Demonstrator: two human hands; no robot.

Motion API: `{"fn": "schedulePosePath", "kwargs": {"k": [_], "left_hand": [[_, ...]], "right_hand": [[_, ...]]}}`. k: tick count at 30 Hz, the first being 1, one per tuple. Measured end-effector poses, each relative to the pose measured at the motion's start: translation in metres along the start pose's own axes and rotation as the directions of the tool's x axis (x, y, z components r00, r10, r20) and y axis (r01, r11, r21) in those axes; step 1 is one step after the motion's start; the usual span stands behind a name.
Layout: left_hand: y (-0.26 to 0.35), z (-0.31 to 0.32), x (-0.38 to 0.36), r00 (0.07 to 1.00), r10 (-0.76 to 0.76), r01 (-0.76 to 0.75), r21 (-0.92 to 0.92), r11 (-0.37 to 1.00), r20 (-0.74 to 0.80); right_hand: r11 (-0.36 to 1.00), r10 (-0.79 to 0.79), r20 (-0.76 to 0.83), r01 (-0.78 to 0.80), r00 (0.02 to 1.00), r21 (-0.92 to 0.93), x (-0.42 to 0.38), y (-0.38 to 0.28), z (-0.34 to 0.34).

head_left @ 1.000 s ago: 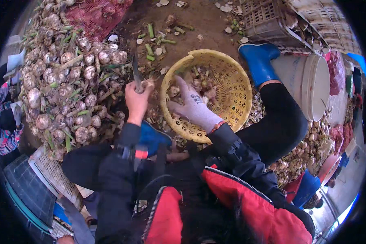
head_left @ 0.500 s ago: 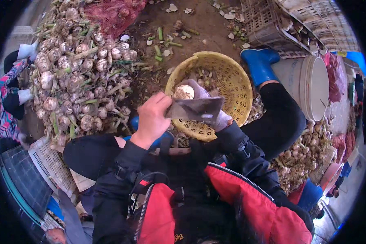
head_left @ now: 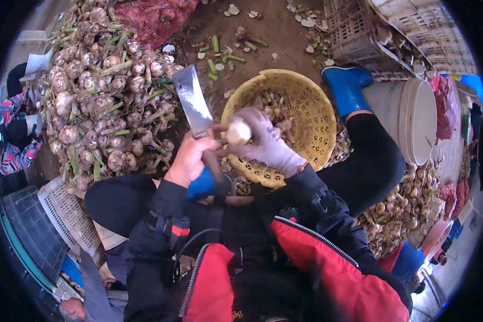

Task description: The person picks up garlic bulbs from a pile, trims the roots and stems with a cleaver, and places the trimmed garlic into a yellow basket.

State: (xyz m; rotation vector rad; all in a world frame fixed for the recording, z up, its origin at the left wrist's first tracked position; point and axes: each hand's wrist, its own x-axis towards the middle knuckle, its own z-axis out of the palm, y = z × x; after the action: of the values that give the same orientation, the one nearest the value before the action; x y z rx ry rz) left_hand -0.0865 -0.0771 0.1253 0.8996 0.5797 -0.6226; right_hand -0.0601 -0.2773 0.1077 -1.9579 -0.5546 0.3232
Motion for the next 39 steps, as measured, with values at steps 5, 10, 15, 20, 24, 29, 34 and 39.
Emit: {"fn": "schedulePosePath", "kwargs": {"k": [5,10,15,20,24,29,34,39], "left_hand": [[-0.009,0.012,0.001,0.951,0.31,-0.218,0.747,0.628,0.017],[0.0,0.014,0.002,0.791,0.588,-0.405,0.866,0.292,0.171],[-0.02,-0.063,0.028,0.888,0.448,-0.125,0.992,0.026,0.1],[0.004,-0.125,0.079,0.693,0.716,0.026,0.989,-0.147,0.088],[0.019,-0.168,0.109,0.737,0.644,0.337,0.937,-0.091,-0.203],[0.015,-0.169,0.098,0.699,0.692,0.35,0.93,-0.112,-0.18],[0.038,-0.107,0.061,0.553,0.826,0.154,0.988,0.03,-0.111],[0.034,0.018,-0.001,0.826,0.535,-0.382,0.521,0.763,-0.178]], "right_hand": [[0.995,-0.051,-0.09,0.043,0.995,-0.093,-0.016,0.034,0.029],[0.582,0.496,0.245,-0.529,0.833,0.618,0.0,-0.003,0.011],[0.513,0.496,0.326,-0.574,0.805,0.638,0.008,-0.021,-0.018],[0.876,0.336,-0.006,-0.315,0.942,-0.364,-0.007,0.018,-0.014],[0.882,0.447,0.014,-0.439,0.894,-0.173,-0.002,0.015,0.003],[0.842,0.531,0.095,-0.537,0.842,0.051,0.009,0.011,0.004],[0.798,0.534,0.125,-0.547,0.836,0.253,0.008,0.022,0.031],[0.988,0.129,-0.064,-0.134,0.99,-0.079,0.015,0.01,0.045]]}}
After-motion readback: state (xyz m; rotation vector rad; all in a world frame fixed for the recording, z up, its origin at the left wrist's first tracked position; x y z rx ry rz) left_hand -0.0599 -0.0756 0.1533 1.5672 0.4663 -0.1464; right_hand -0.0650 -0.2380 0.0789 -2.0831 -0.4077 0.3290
